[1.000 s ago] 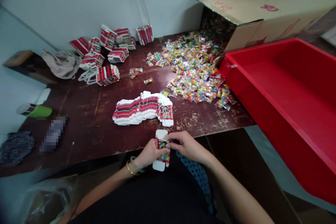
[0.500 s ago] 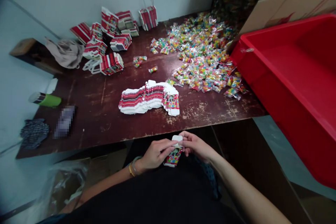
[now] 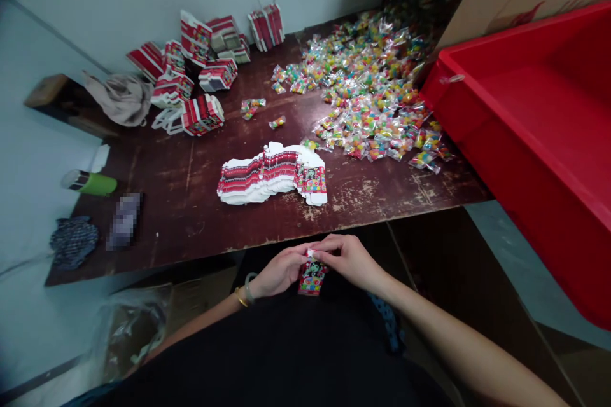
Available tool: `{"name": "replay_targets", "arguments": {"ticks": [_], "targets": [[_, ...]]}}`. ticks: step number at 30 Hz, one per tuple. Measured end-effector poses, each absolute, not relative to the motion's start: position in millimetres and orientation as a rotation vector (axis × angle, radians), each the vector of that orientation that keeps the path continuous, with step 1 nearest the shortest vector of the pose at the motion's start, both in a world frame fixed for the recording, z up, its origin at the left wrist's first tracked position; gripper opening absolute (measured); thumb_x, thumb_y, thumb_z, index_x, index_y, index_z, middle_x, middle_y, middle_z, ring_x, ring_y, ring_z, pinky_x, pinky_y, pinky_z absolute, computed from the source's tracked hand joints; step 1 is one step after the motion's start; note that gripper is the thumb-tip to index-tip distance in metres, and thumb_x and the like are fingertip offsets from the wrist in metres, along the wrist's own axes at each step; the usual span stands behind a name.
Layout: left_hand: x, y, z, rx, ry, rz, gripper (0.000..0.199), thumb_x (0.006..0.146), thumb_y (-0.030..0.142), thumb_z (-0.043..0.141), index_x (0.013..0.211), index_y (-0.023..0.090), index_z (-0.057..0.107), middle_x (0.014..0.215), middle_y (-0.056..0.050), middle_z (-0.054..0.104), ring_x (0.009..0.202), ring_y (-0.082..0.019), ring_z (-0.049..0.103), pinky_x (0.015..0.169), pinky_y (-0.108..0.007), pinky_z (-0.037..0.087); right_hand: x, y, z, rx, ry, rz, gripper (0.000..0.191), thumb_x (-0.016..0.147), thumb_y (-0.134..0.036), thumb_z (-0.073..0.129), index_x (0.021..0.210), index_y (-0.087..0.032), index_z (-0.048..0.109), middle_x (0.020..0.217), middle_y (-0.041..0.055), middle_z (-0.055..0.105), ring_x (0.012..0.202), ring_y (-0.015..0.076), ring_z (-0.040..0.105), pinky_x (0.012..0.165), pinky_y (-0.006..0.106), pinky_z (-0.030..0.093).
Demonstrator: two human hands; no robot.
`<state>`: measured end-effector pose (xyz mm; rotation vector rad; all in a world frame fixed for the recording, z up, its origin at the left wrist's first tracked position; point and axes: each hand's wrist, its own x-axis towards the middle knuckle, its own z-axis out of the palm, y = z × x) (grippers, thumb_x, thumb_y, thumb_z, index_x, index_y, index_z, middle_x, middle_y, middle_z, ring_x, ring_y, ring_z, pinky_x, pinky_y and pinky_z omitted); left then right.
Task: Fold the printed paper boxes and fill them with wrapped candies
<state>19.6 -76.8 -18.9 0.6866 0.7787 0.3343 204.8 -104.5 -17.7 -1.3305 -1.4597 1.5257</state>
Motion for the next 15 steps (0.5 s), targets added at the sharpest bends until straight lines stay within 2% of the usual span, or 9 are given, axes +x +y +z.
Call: {"name": "replay_targets", "arguments": {"ticks": [3, 6, 8, 10, 13, 15], "targets": [[13, -77, -18, 0.887, 0.740, 0.327, 0.051, 0.075, 0.022, 0.067, 0.125, 0.017, 0.061, 0.124, -0.009, 0.064, 0.115, -0.025, 0.055, 0.104, -0.038, 0.034, 210, -104, -24, -1.305, -1.494, 1.456, 0.028, 0.090, -0.041, 0.059, 0.094, -0.021, 0.077, 0.095, 0.0076, 0.073, 0.086, 0.0207, 0.068, 0.078, 0.032, 0.052], [7, -78, -21, 0.912, 0.754, 0.300, 0.056, 0.079, 0.024, 0.066, 0.133, 0.018, 0.054, 0.125, -0.010, 0.063, 0.115, -0.023, 0.055, 0.104, -0.038, 0.035, 211, -113, -24, -1.180, -1.785, 1.265, 0.028, 0.095, -0.034, 0.052, 0.111, -0.023, 0.072, 0.106, 0.0093, 0.069, 0.094, 0.0200, 0.064, 0.082, 0.032, 0.051], [4, -76, -24, 0.849, 0.751, 0.248, 0.067, 0.077, 0.024, 0.067, 0.140, 0.017, 0.047, 0.119, -0.011, 0.065, 0.109, -0.022, 0.058, 0.100, -0.037, 0.038, 207, -119, -22, -1.086, -2.018, 1.135, 0.032, 0.096, -0.030, 0.050, 0.124, -0.024, 0.064, 0.112, 0.0101, 0.066, 0.098, 0.0204, 0.060, 0.083, 0.034, 0.050], [3, -70, -27, 0.850, 0.735, 0.193, 0.075, 0.075, 0.023, 0.069, 0.144, 0.015, 0.040, 0.108, -0.010, 0.067, 0.098, -0.019, 0.061, 0.094, -0.035, 0.042, 205, -119, -19, -1.035, -2.156, 1.068, 0.036, 0.095, -0.030, 0.052, 0.129, -0.024, 0.060, 0.114, 0.0101, 0.064, 0.099, 0.0206, 0.058, 0.084, 0.034, 0.050], [4, -50, -23, 1.106, 0.727, 0.154, 0.079, 0.073, 0.019, 0.069, 0.145, 0.014, 0.037, 0.092, -0.004, 0.065, 0.083, -0.014, 0.059, 0.083, -0.028, 0.044, 230, -94, -18, -1.021, -2.245, 0.965, 0.033, 0.092, -0.035, 0.056, 0.123, -0.026, 0.063, 0.117, 0.0086, 0.063, 0.103, 0.0212, 0.057, 0.088, 0.035, 0.049], [0, -32, -14, 1.317, 0.721, 0.082, 0.074, 0.072, 0.016, 0.068, 0.142, 0.017, 0.043, 0.087, -0.001, 0.062, 0.075, -0.011, 0.055, 0.073, -0.023, 0.044, 273, -66, -21, -1.288, -2.144, 0.643, 0.029, 0.092, -0.039, 0.055, 0.115, -0.027, 0.067, 0.119, 0.0085, 0.062, 0.107, 0.0236, 0.057, 0.093, 0.039, 0.046]]}}
